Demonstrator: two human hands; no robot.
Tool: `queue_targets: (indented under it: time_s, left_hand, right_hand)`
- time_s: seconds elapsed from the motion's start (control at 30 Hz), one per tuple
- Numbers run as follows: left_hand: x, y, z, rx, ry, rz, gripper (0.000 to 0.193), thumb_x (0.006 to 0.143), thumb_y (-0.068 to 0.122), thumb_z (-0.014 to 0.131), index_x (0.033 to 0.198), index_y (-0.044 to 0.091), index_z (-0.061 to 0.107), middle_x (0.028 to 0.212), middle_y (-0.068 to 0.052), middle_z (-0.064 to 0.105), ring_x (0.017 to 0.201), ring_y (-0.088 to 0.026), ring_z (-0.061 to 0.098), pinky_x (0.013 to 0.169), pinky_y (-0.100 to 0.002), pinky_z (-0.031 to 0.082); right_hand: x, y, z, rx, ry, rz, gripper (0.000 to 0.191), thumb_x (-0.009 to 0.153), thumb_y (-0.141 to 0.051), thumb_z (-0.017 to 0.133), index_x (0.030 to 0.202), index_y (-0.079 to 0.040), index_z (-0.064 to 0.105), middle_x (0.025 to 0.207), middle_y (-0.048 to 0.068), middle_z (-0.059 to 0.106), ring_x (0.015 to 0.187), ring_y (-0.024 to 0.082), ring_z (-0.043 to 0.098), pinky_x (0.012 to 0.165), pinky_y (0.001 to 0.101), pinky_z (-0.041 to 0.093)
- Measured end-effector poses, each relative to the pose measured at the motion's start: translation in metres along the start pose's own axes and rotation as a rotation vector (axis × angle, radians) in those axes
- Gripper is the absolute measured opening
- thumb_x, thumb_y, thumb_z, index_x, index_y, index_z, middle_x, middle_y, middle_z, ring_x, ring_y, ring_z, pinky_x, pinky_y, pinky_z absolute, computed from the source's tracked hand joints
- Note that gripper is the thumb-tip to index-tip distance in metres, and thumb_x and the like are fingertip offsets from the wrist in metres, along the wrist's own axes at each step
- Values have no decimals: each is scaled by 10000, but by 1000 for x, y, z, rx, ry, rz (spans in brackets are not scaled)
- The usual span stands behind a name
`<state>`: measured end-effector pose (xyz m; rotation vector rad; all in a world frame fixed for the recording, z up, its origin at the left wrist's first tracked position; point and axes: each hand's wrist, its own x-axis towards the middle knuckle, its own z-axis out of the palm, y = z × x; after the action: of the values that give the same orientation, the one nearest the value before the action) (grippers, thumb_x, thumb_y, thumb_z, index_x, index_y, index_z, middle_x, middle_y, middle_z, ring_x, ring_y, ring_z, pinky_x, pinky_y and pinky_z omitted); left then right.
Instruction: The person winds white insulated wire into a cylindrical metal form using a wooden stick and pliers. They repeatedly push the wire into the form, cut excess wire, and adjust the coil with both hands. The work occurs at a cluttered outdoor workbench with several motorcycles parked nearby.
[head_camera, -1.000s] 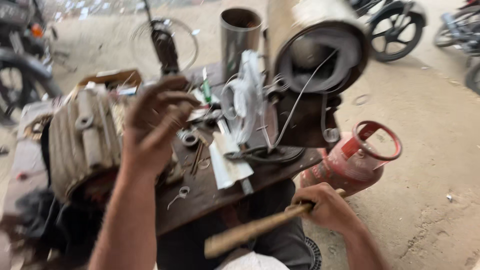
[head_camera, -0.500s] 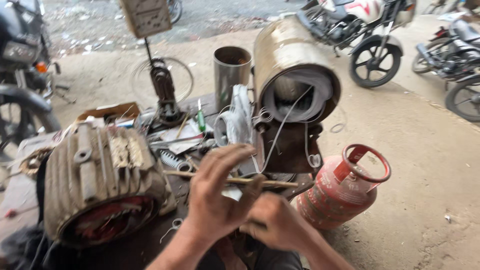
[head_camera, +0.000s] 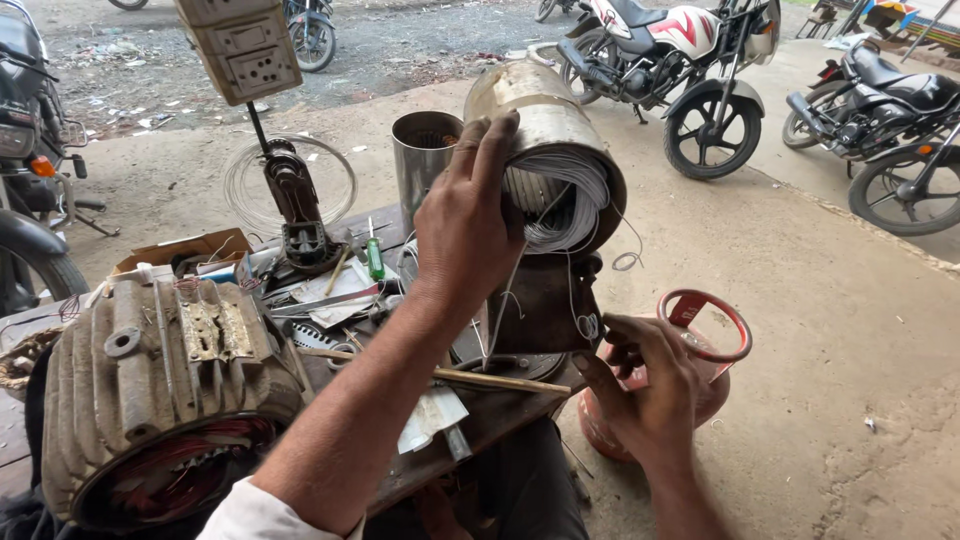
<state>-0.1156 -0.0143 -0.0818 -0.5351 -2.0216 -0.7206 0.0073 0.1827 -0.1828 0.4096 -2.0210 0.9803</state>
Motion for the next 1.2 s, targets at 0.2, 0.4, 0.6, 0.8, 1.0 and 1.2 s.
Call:
queue_targets:
  time_s: [0.2, 0.4, 0.6, 0.8, 1.0, 1.2]
  left_hand:
    - [16, -8, 2, 121, -33, 224, 707, 819, -127, 634, 1477, 50, 443, 1412, -302, 592, 1023, -421, 733, 729, -410, 667]
    - [68, 23, -8, 349, -383, 515, 504, 945, 30, 682, 1417, 119, 526, 1296, -293, 638, 841, -352, 744, 552, -360, 638]
    - [70, 30, -35, 266, -217, 601, 737, 727, 3, 701, 1425, 158, 521, 1207, -167, 707, 909, -307, 724, 781, -459, 605]
    - [-46, 50, -79, -183, -405, 450, 436, 958, 87, 617, 1393, 86, 612, 842, -43, 705, 719, -198, 625, 664, -434, 525]
    - [-69, 33, -67, 64, -151, 577, 277, 878, 136, 667, 1140, 68, 607, 1240, -178, 676, 1253, -326, 635, 1058, -431, 559]
    - [-18, 9, -62, 119, -213, 687, 239, 918, 192, 681, 1087, 52, 584, 1139, -113, 660, 1182, -283, 644, 963, -388, 569]
  right_hand:
    - [4, 4, -12, 60, 64, -50, 315, 845, -57, 835, 1131, -37, 704, 994, 73, 731, 779, 109, 707, 687, 225, 571]
    - [23, -3, -23, 8, 160, -139, 213, 955, -82, 839, 1121, -43, 711, 1034, 79, 721, 835, 115, 715, 728, 234, 589]
    - [52, -25, 2, -172, -87, -372, 373, 811, -275, 893, 1044, -46, 712, 956, 78, 708, 872, 208, 706, 746, 336, 586]
    - [73, -26, -4, -258, -155, -388, 338, 812, -205, 834, 1078, -39, 709, 1054, 100, 716, 984, 253, 716, 864, 388, 603]
    - [107, -32, 2, -303, -150, -669, 268, 893, -123, 801, 1139, -26, 761, 1134, 98, 718, 1036, 260, 675, 914, 417, 567]
    - [132, -43, 1, -559, -269, -738, 196, 785, -131, 770, 946, -22, 750, 1046, 73, 715, 1002, 242, 653, 829, 405, 553]
